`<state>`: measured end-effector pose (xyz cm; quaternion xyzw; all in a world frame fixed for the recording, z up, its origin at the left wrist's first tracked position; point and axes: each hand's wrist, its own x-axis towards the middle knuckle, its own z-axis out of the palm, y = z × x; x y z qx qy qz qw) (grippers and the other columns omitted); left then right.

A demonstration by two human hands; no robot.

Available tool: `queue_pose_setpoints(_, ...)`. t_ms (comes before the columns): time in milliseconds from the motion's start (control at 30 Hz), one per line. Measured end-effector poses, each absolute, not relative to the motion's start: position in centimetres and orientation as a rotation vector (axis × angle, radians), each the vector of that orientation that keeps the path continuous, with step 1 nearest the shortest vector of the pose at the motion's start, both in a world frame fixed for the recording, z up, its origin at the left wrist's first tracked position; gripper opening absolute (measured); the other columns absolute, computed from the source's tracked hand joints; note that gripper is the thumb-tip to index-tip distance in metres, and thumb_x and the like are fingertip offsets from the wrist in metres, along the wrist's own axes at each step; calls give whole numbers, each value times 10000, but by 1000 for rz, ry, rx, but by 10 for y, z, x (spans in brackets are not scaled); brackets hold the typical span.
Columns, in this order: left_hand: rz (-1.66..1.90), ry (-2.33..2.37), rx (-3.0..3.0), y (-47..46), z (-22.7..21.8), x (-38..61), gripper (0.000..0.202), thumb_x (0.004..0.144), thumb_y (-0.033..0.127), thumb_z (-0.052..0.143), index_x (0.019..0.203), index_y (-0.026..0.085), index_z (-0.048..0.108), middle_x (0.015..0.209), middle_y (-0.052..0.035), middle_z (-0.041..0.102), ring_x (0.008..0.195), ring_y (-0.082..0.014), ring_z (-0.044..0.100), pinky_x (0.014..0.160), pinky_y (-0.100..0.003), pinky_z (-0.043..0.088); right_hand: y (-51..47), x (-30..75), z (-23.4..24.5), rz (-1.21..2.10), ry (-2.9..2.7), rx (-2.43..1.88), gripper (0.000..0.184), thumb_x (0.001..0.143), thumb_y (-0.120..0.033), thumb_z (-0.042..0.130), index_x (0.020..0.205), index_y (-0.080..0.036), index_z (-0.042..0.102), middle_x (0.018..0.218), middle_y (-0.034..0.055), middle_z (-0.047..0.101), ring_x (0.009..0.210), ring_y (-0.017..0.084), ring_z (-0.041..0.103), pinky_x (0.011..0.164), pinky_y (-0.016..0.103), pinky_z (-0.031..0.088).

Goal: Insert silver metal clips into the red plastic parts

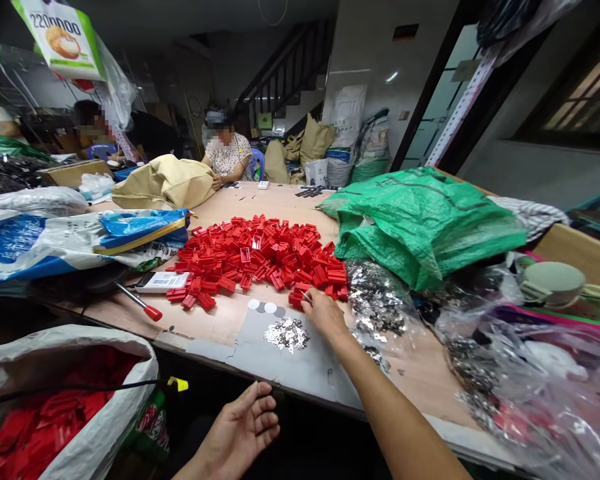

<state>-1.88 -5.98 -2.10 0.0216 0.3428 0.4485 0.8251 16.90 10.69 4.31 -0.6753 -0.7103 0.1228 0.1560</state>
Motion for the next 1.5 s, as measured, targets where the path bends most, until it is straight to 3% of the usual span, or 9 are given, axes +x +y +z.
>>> queue_pose_setpoints(133,989,718,258,-58,-4,-20,281,838,327,637,1024,119,599,897,-84,672,738,-157,658,707,-294,503,74,165,51,511,-2071,-1725,103,896,-279,522,852,-203,576,800,-3,646,744,162,591,649,238,390)
queue_pose_setpoints(300,1116,779,502,-51,11,-21,578,791,275,701,1298,225,427,1136,-115,631,927,-214,657,796,-347,515,7,150,54,937,-2044,-1301,88,872,-254,552,810,-193,566,723,-32,607,662,130,543,591,215,370)
queue_pose_setpoints(500,1130,857,660,-50,8,-16,342,768,283,720,1056,161,580,1005,-75,672,887,-173,648,826,-324,523,-28,156,50,1177,-1976,-1234,114,885,-258,543,920,-204,638,811,-12,657,725,148,579,639,225,413)
queue_pose_setpoints(567,1120,882,691,-51,7,-15,358,745,285,739,1046,158,590,959,-65,681,845,-166,650,793,-313,536,-20,174,48,1091,-1935,-1303,163,892,-294,534,980,-207,640,872,4,672,773,164,599,684,240,434)
queue_pose_setpoints(667,1132,908,725,-53,7,-15,390,704,275,769,1035,152,601,896,-57,691,810,-161,649,760,-298,547,2,208,48,624,-1920,-1636,156,885,-262,523,963,-187,636,946,45,672,866,199,607,763,278,429)
queue_pose_setpoints(800,1141,923,748,-54,8,-15,403,672,266,788,1017,153,613,872,-54,698,797,-162,650,746,-293,553,21,237,49,174,-2052,-2047,141,880,-197,505,917,-176,640,947,80,643,864,227,594,714,292,391)
queue_pose_setpoints(1033,1133,955,762,-58,9,-16,390,677,278,783,1010,154,622,886,-60,701,805,-167,653,750,-296,557,17,229,41,261,-2093,-2089,64,848,-211,589,906,-188,602,942,62,624,859,218,587,649,265,350)
queue_pose_setpoints(1233,1128,955,751,-59,6,-17,397,677,291,783,1010,152,619,884,-67,699,809,-181,662,743,-302,557,15,230,41,352,-2061,-2024,54,838,-161,558,864,-201,583,905,28,647,830,183,591,667,243,374)
queue_pose_setpoints(1500,1122,948,747,-62,6,-16,397,693,285,772,1032,150,614,906,-75,699,825,-193,667,758,-312,553,15,237,39,414,-1916,-1878,91,845,-239,512,861,-213,598,840,21,673,795,196,617,686,266,420)
